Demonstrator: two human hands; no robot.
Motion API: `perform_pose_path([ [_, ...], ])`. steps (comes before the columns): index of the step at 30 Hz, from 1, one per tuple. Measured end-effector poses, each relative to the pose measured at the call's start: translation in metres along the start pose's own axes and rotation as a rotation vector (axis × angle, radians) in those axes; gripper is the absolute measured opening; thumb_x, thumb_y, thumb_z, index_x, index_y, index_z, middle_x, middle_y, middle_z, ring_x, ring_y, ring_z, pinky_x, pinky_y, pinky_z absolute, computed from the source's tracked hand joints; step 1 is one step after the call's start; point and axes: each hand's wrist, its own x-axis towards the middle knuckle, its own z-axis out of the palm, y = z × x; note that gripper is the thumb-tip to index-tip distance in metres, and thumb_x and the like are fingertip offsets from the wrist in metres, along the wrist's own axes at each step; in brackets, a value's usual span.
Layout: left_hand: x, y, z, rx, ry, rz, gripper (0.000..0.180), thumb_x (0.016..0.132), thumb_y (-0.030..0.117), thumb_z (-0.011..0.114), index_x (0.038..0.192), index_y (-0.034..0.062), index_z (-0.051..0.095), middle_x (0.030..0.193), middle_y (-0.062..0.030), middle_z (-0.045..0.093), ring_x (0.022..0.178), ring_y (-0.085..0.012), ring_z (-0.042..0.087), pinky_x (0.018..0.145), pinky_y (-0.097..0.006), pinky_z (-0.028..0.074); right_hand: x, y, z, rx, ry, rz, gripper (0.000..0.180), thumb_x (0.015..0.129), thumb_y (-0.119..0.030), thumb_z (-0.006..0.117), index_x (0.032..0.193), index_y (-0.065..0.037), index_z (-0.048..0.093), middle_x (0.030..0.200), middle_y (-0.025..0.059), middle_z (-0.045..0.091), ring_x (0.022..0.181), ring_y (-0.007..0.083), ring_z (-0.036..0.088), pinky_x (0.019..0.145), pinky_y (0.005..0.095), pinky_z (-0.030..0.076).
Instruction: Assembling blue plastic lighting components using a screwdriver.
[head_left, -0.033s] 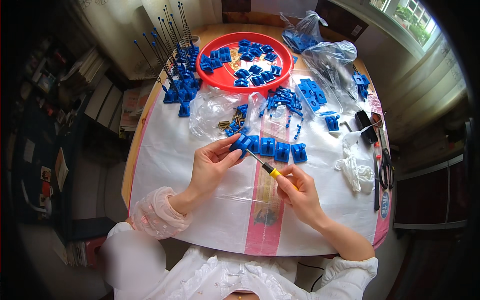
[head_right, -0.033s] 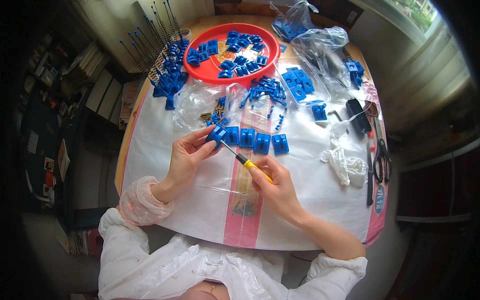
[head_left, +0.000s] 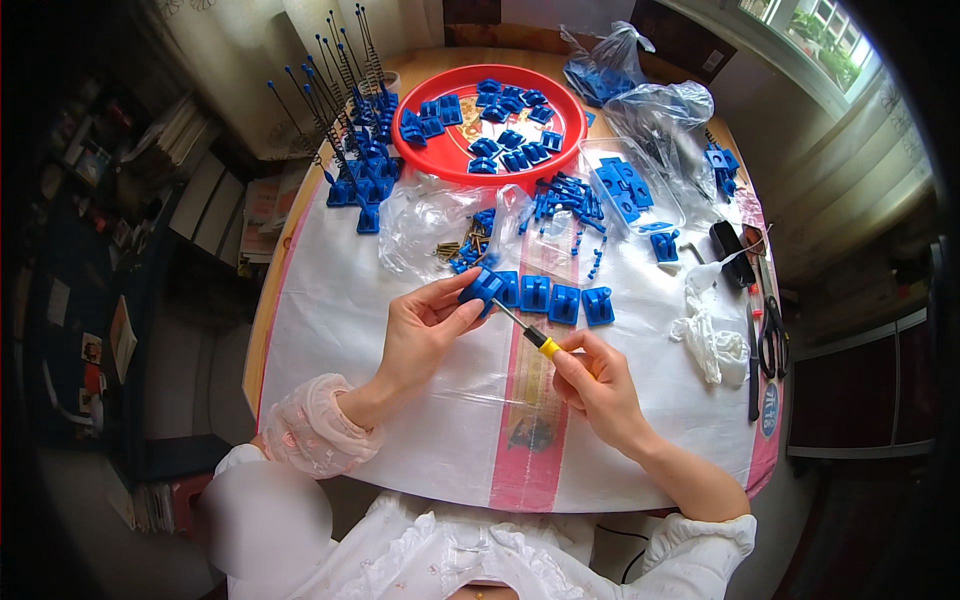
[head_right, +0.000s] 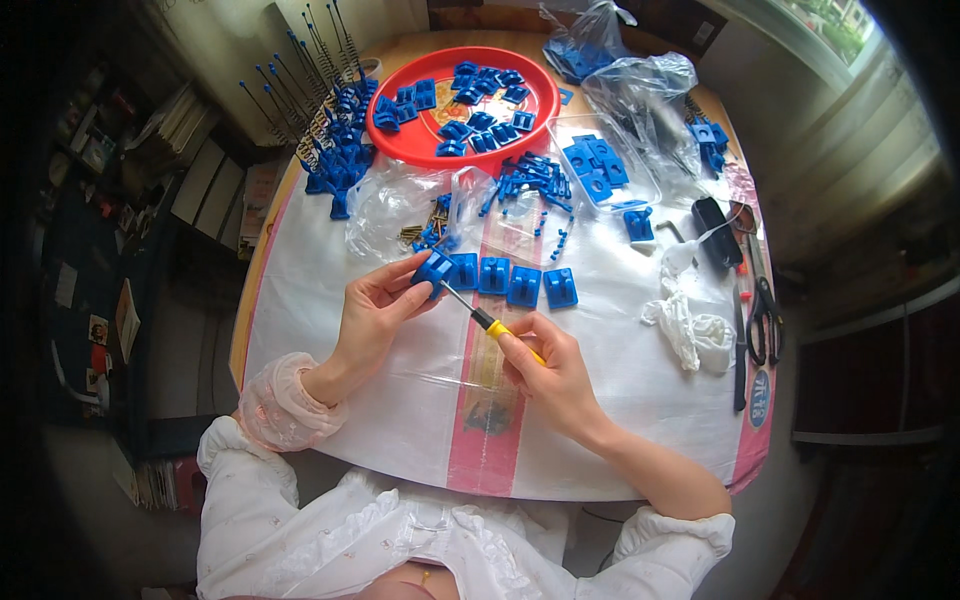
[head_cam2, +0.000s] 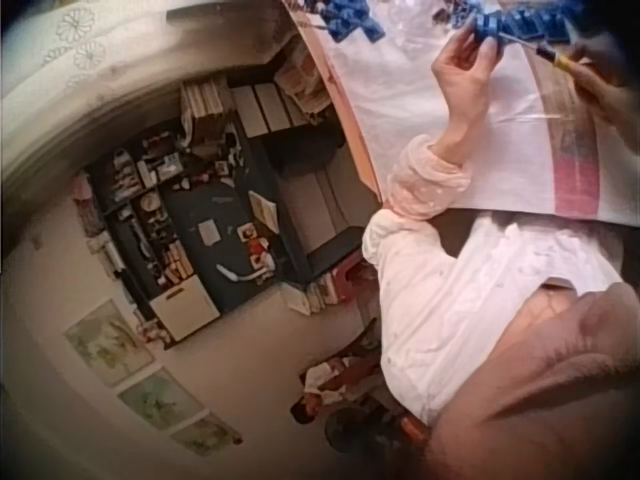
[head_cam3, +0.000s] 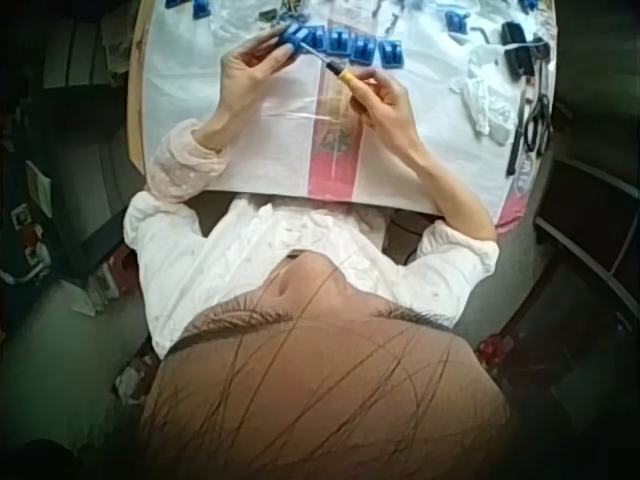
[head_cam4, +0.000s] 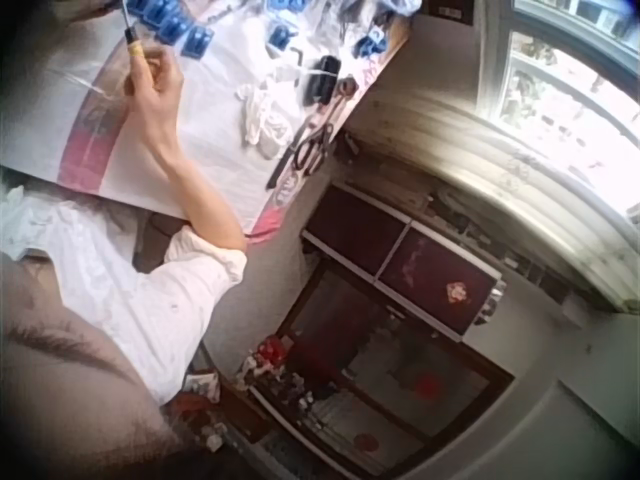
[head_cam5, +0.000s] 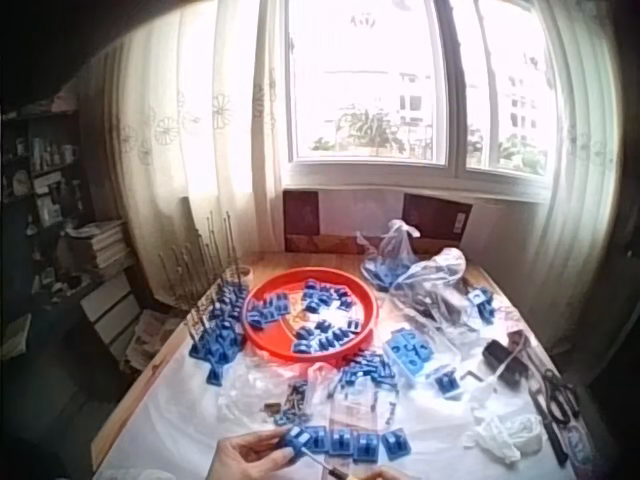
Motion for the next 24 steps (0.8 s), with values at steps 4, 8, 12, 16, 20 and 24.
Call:
perform_pose_path([
  [4,0.001,0.000,-0.002,0.015,-0.030,0.019,0.041,0.094,-0.002,0.064,0.134,0.0011,0.059,0.114,-0.0160,0.070,0.104,-0.0223,0.070,0.095,-0.035,0.058,0.000,-0.006,-0.005,0.253,-0.090,0.185,0.020,0.104,-0.026,0.056,0.105,-0.006,0.055,0.067,-0.0011,0.051,0.047,0.0008,0.033,0.040,0.0201,0.021],
  [8,0.002,0.003,-0.001,0.006,-0.029,-0.001,0.041,0.092,-0.002,0.067,0.133,-0.0040,0.059,0.113,-0.0170,0.070,0.102,-0.0207,0.070,0.092,-0.031,0.059,0.001,-0.006,-0.006,0.358,-0.094,0.253,0.019,0.104,-0.024,0.055,0.108,-0.006,0.055,0.066,-0.0015,0.050,0.044,-0.0004,0.026,0.038,0.0176,0.018],
  [12,0.001,0.001,-0.002,0.044,-0.033,0.016,0.041,0.093,-0.002,0.066,0.133,-0.0006,0.060,0.111,-0.0156,0.071,0.101,-0.0207,0.071,0.093,-0.033,0.059,-0.002,-0.011,-0.003,0.431,-0.108,0.306,0.023,0.105,-0.026,0.053,0.112,-0.004,0.056,0.066,-0.0016,0.048,0.044,-0.0002,0.024,0.038,0.0176,0.017],
  [16,0.001,-0.002,-0.002,0.074,-0.036,0.038,0.041,0.093,-0.003,0.066,0.133,0.0012,0.061,0.111,-0.0147,0.071,0.101,-0.0206,0.071,0.092,-0.034,0.059,-0.004,-0.013,-0.002,0.492,-0.128,0.356,0.027,0.105,-0.027,0.052,0.115,-0.002,0.055,0.067,-0.0019,0.046,0.044,0.0002,0.022,0.037,0.0181,0.016],
  [20,0.001,-0.001,-0.002,0.081,-0.041,0.052,0.041,0.092,-0.004,0.066,0.132,-0.0005,0.060,0.111,-0.0152,0.071,0.101,-0.0204,0.071,0.092,-0.033,0.059,-0.004,-0.011,-0.003,0.560,-0.138,0.417,0.029,0.105,-0.028,0.051,0.116,-0.001,0.054,0.067,-0.0026,0.044,0.045,0.0001,0.022,0.038,0.0181,0.016],
  [24,0.001,0.000,-0.002,0.091,-0.034,0.084,0.041,0.092,-0.004,0.067,0.132,-0.0037,0.059,0.111,-0.0164,0.071,0.100,-0.0198,0.071,0.091,-0.031,0.059,-0.002,-0.007,-0.006,0.645,-0.180,0.458,0.031,0.105,-0.028,0.050,0.118,0.000,0.052,0.067,-0.0030,0.043,0.046,-0.0002,0.022,0.038,0.0177,0.016],
])
